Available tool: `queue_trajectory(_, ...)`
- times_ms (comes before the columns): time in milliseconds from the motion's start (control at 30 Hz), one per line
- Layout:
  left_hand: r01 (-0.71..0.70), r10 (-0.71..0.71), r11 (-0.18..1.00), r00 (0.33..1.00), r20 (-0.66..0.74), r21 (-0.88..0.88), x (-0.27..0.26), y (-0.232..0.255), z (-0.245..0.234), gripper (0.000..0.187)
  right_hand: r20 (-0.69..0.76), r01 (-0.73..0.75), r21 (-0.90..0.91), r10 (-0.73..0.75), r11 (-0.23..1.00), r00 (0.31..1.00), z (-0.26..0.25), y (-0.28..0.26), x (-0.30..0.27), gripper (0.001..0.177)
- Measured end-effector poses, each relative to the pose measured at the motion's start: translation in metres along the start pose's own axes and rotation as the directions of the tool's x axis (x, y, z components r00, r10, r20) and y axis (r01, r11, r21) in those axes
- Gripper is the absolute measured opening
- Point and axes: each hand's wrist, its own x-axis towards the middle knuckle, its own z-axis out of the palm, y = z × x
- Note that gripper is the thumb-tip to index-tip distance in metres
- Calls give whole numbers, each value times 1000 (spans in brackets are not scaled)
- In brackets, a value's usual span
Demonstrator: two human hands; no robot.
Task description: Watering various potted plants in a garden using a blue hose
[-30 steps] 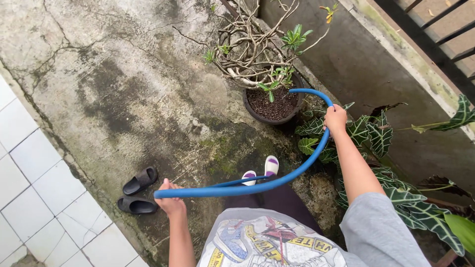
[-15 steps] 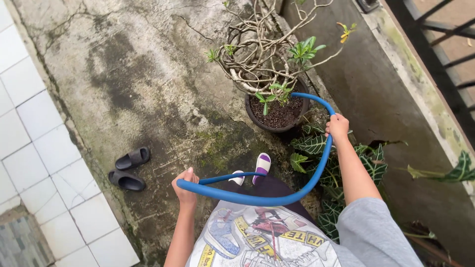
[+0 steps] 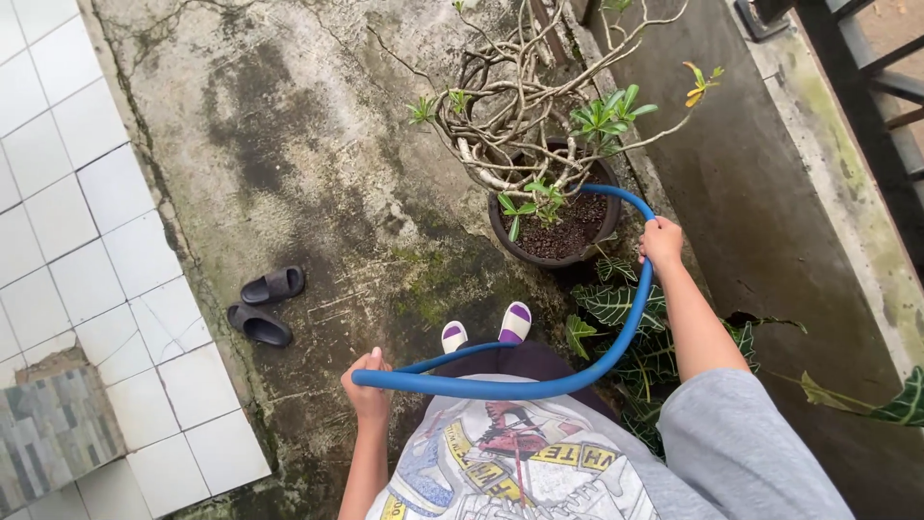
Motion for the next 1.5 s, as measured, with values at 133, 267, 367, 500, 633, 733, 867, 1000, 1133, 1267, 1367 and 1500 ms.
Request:
queue_trajectory(133, 21, -21, 1000, 999, -46, -10, -11, 7, 7, 57, 30, 3, -13, -3, 1000, 1000, 8, -8, 2, 39)
queue_trajectory(267, 27, -30, 999, 997, -76, -37, -13, 8, 10, 58, 48, 5, 18, -6, 1000, 999, 12, -26, -2, 39)
queue_trajectory(367, 32, -34, 999, 996, -80, -37, -13, 11, 12, 57, 70, 8, 15, -9, 1000, 997, 12, -26, 0, 40)
queue_trajectory(500, 30, -32, 999, 996, -82, -30, -12, 11, 14, 57, 98, 18, -21, -16, 1000, 995, 14, -30, -2, 43)
queue_trajectory(633, 23, -24, 1000, 997, -71, -15, -10, 8, 14, 57, 73, 30, -20, -29, 999, 997, 11, -38, -12, 43)
queue_trajectory(733, 33, -33, 999, 996, -77, -5, -7, 10, 13, 57, 89, 27, -67, -21, 997, 996, 10, -40, -14, 44)
queue_trajectory(867, 54, -55, 998, 993, -104, -11, -5, 24, 18, 57, 47, 47, -19, -46, 999, 998, 13, -13, 13, 42)
queue_trajectory(1000, 65, -60, 996, 994, -96, 56, 0, 10, 9, 54, 5, 40, -24, -40, 999, 999, 3, -20, 13, 41)
queue_trajectory(1133, 65, -59, 996, 995, -87, 68, 2, 14, 11, 55, -7, 30, -35, -30, 999, 1000, -6, -18, 17, 42)
queue_trajectory(1267, 78, -71, 992, 995, -75, 96, 7, 14, 13, 55, 3, 28, -20, -28, 999, 1000, -13, -13, 22, 41)
queue_trajectory(1367, 77, -70, 989, 996, -59, 126, 8, 17, 16, 56, -16, 40, -41, -41, 998, 999, -22, -14, 21, 40)
queue_trajectory(1500, 76, -72, 989, 997, -35, 131, 15, 12, 16, 56, -27, 47, -36, -48, 998, 998, -30, -17, 18, 41)
